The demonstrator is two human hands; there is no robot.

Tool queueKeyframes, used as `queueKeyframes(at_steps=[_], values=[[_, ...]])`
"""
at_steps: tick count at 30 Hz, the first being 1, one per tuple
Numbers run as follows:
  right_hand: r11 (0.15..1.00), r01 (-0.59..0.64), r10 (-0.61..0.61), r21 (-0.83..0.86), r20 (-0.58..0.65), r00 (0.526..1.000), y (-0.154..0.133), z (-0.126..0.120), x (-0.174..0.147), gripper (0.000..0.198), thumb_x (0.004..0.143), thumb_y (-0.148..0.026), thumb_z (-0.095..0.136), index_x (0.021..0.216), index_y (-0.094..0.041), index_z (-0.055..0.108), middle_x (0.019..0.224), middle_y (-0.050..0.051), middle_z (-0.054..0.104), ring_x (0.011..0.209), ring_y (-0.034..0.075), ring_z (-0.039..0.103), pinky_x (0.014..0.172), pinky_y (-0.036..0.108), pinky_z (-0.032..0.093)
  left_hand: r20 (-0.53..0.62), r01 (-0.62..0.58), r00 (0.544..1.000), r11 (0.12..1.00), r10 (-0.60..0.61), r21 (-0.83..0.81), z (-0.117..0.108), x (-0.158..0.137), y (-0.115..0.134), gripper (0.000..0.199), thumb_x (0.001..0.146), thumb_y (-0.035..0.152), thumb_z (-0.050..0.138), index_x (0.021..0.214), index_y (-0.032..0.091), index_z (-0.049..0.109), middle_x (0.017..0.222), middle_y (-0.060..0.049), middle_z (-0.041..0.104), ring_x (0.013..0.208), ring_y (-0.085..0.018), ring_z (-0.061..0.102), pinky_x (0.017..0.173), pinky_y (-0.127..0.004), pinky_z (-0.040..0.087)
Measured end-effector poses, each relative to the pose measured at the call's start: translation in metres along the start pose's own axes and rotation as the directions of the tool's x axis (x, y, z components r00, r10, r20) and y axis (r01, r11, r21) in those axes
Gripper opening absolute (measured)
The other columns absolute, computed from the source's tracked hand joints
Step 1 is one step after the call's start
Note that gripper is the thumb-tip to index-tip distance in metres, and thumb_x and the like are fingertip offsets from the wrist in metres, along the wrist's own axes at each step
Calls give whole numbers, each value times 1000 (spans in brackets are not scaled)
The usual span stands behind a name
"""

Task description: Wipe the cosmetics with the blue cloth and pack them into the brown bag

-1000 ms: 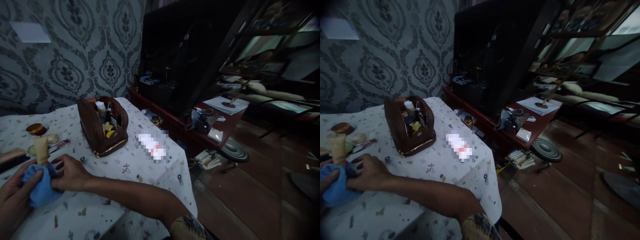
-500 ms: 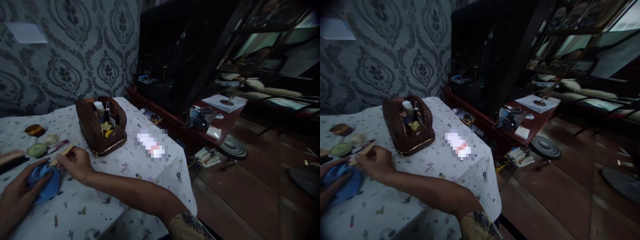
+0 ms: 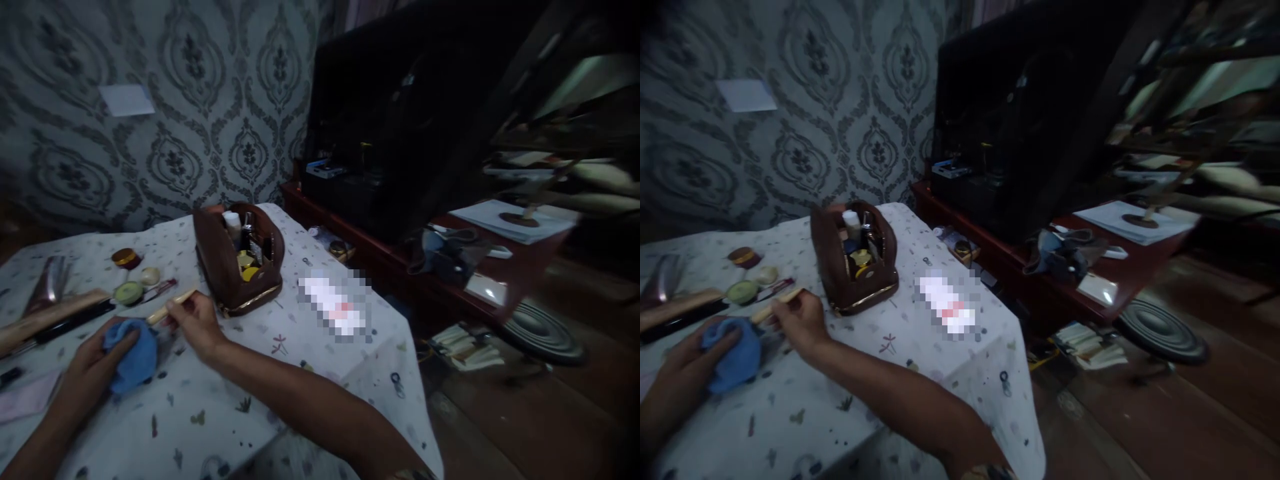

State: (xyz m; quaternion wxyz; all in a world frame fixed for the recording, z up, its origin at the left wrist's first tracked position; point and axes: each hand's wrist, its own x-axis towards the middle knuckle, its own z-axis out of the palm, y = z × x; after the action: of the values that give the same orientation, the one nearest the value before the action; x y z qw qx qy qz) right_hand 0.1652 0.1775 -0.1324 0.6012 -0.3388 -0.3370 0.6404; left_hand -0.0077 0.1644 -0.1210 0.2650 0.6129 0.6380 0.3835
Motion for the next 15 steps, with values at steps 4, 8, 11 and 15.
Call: queueKeyframes(at_steps=[4, 8, 11, 15], values=[[999, 37, -37, -24, 36, 999, -5, 1, -2, 35, 69, -47, 73, 77, -18, 56, 63, -2, 60, 58, 12, 57, 57, 24, 48, 91, 50, 995, 975, -31, -216, 0, -5, 12, 52, 65, 69, 70, 78, 20, 58, 60, 5, 52, 53, -13, 48, 48, -22, 43], [996, 86, -84, -32, 69, 994, -7, 2, -4, 40, 68, -51, 74, 82, -16, 59, 68, 1, 63, 62, 12, 58, 59, 24, 48, 76, 47, 997, 947, -24, -317, -1, -6, 13, 53, 70, 71, 65, 78, 19, 53, 60, 6, 47, 52, -11, 43, 48, -21, 39], [996, 73, -72, -44, 33, 997, -6, 3, -4, 42, 65, -50, 76, 82, -15, 60, 66, -1, 62, 57, 11, 57, 53, 23, 44, 73, 9, 997, 942, 16, -336, -1, -6, 15, 50, 71, 67, 66, 78, 19, 52, 63, 6, 47, 55, -11, 44, 51, -21, 40], [995, 63, -62, -74, 18, 998, -7, 4, -4, 43, 63, -51, 78, 78, -17, 58, 60, -4, 57, 51, 10, 53, 46, 21, 39, 99, -15, 994, 932, 54, -363, -1, -5, 14, 44, 72, 58, 71, 83, 19, 53, 69, 5, 49, 62, -11, 48, 57, -21, 43]])
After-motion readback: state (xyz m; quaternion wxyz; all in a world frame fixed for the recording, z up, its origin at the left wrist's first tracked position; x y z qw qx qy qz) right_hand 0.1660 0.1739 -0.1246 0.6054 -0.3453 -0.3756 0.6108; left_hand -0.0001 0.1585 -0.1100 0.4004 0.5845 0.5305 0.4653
